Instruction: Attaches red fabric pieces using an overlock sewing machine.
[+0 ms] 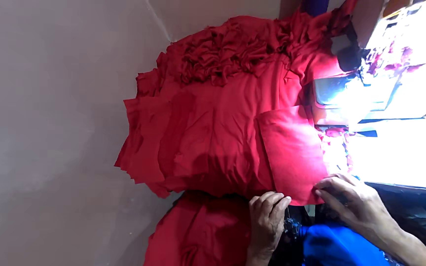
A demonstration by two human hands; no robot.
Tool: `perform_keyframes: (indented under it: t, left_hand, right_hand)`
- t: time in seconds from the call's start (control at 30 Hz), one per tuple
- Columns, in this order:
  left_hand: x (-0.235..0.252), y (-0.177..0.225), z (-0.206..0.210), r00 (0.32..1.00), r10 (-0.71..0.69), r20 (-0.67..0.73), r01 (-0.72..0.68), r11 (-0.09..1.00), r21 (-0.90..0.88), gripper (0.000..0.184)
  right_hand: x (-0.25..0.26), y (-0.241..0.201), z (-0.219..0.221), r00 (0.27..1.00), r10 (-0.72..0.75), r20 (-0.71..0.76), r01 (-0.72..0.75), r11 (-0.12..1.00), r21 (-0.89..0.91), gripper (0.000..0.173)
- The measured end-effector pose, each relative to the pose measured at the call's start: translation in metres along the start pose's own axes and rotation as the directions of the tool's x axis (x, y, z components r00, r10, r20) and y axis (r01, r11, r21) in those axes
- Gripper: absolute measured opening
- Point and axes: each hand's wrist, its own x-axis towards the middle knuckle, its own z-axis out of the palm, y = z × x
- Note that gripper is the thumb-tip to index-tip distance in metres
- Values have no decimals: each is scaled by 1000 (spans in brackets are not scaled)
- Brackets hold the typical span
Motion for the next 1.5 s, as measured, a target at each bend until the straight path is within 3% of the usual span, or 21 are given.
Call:
perform_keyframes:
  t: [0.1, 0.17, 0.3, 0.43, 0.5, 0.63, 0.7, 0.73, 0.8, 0.83, 0.9, 0.93, 0.97, 1.03, 1.1, 1.23, 1.33, 1.43, 1.5]
  left_hand:
    - [-4, 0, -5, 1000, -19, 8, 19, 999, -31, 10]
    - [-2, 1, -8, 999, -39, 21, 40, 996, -73, 7]
    - [6, 3, -14, 991, -53, 121, 69, 989, -131, 10]
    - [30, 5, -35, 949, -61, 311, 151, 950, -275, 11]
    - [47, 10, -47, 954, -72, 290, 162, 940, -301, 16]
    - [70, 19, -46, 980, -171, 101, 196, 912, -359, 12]
    - [74, 23, -39, 973, -227, 36, 215, 841, -496, 17]
    - [75, 25, -37, 962, -259, 84, 258, 770, -584, 23]
    - [84, 29, -37, 872, -337, 354, 489, 568, -662, 54]
    - [95, 31, -36, 766, -406, 499, 642, 439, -629, 63]
    - [126, 32, -33, 532, -554, 640, 836, 222, -502, 57]
    - [139, 26, -30, 473, -584, 659, 868, 179, -464, 53]
    - [149, 16, -25, 469, -591, 657, 875, 206, -439, 50]
    - [166, -5, -8, 560, -617, 553, 828, 430, -359, 40]
    - [176, -22, 5, 610, -610, 507, 784, 557, -274, 41]
    - [182, -37, 19, 581, -707, 404, 802, 582, -136, 38]
    - [179, -39, 27, 689, -676, 260, 719, 683, -129, 41]
    - [184, -26, 30, 831, -549, 88, 556, 820, -139, 32]
    - [189, -8, 23, 883, -461, 82, 465, 840, -279, 27]
  right_hand:
    - [-5, 5, -15, 996, 72, 54, -70, 997, -30, 27]
    - [-1, -4, -20, 999, 46, -3, -46, 991, -126, 28]
    - [8, -24, -16, 989, -142, -41, 136, 985, -110, 27]
    - [7, -35, 1, 937, -326, 126, 338, 938, -84, 29]
    - [10, -38, 7, 920, -356, 163, 378, 915, -140, 37]
    - [30, -40, 10, 954, -298, 1, 298, 952, -77, 28]
    - [42, -43, 1, 969, -237, -64, 238, 971, 10, 27]
    - [47, -47, -5, 971, -217, -97, 223, 973, 53, 26]
    - [54, -54, -19, 966, -219, -134, 235, 965, 115, 26]
    - [56, -58, -24, 962, -236, -136, 254, 958, 134, 26]
    - [54, -63, -31, 947, -295, -124, 313, 937, 155, 27]
    - [51, -63, -32, 939, -323, -116, 338, 929, 148, 27]
    - [46, -63, -31, 934, -340, -111, 353, 926, 131, 28]
    - [36, -60, -30, 931, -352, -96, 360, 928, 96, 29]
    - [27, -53, -31, 938, -339, -74, 344, 935, 86, 29]
    - [20, -41, -33, 956, -287, -68, 293, 948, 122, 31]
    - [20, -38, -30, 957, -285, -60, 291, 946, 140, 34]
    - [31, -37, -28, 965, -252, -77, 263, 938, 225, 37]
    - [46, -39, -32, 973, -190, -128, 221, 928, 301, 34]
